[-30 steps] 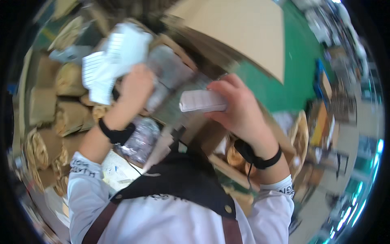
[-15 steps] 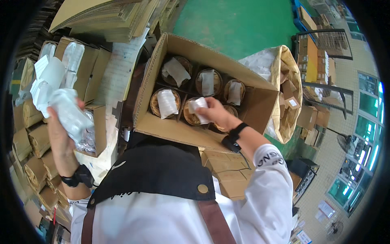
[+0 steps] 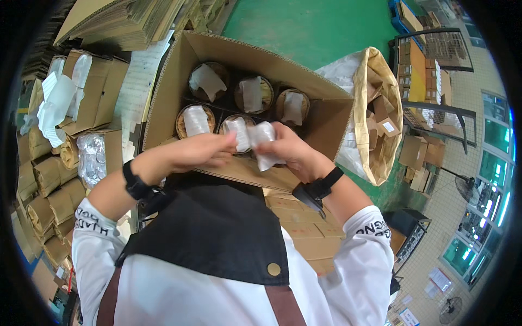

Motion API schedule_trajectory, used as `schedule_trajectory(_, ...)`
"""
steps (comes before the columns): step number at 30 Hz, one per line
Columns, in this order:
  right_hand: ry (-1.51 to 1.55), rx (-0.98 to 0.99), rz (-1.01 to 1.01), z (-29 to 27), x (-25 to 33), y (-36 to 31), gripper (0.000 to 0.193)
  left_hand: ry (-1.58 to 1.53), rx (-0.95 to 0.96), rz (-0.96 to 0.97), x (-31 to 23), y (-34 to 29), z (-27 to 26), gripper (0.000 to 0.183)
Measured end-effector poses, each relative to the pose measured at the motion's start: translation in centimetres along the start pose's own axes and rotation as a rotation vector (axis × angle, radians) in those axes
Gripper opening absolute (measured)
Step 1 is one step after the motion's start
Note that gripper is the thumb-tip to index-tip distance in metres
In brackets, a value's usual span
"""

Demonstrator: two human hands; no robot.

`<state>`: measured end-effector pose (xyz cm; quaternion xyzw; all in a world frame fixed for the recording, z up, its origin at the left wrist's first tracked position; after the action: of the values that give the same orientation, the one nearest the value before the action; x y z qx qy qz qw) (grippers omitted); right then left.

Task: Packing industrial parts into cardboard boxes, adding documentation, and sealing with tape.

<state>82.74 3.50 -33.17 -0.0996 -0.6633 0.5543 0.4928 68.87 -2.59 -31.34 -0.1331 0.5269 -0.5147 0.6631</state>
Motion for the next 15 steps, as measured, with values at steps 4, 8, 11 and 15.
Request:
schedule_trajectory(4, -0.105, -0.297, 0.176, -7.3, -8.6, 3.9, 0.053, 0.135, -0.031, 0.322, -2.6, -7.3, -3.4, 0.054)
schedule_trajectory(8, -0.720, -0.371, 0.058, -8.9, -9.4, 8.0, 0.050, -0.080, -0.315, 0.451, -0.7, -16.2, -7.6, 0.044)
schedule_trajectory(11, -1.294, -0.377, -0.049, -5.5, -5.2, 5.9, 0.041, -0.114, -0.558, 0.488, 2.8, -20.9, -12.4, 0.041)
schedule_trajectory(15, -1.419, -0.350, -0.046, -6.8, -0.9, 3.6, 0.049, 0.458, -1.370, 0.431, 1.9, -32.4, -21.4, 0.050)
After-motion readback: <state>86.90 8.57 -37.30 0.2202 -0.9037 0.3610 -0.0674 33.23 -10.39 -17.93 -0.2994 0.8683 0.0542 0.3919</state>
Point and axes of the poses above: each hand's wrist, its own y-axis towards the middle knuckle, its own z-axis out of the palm, x = y × z, the point moved 10 cm from there along y, towards the middle knuckle
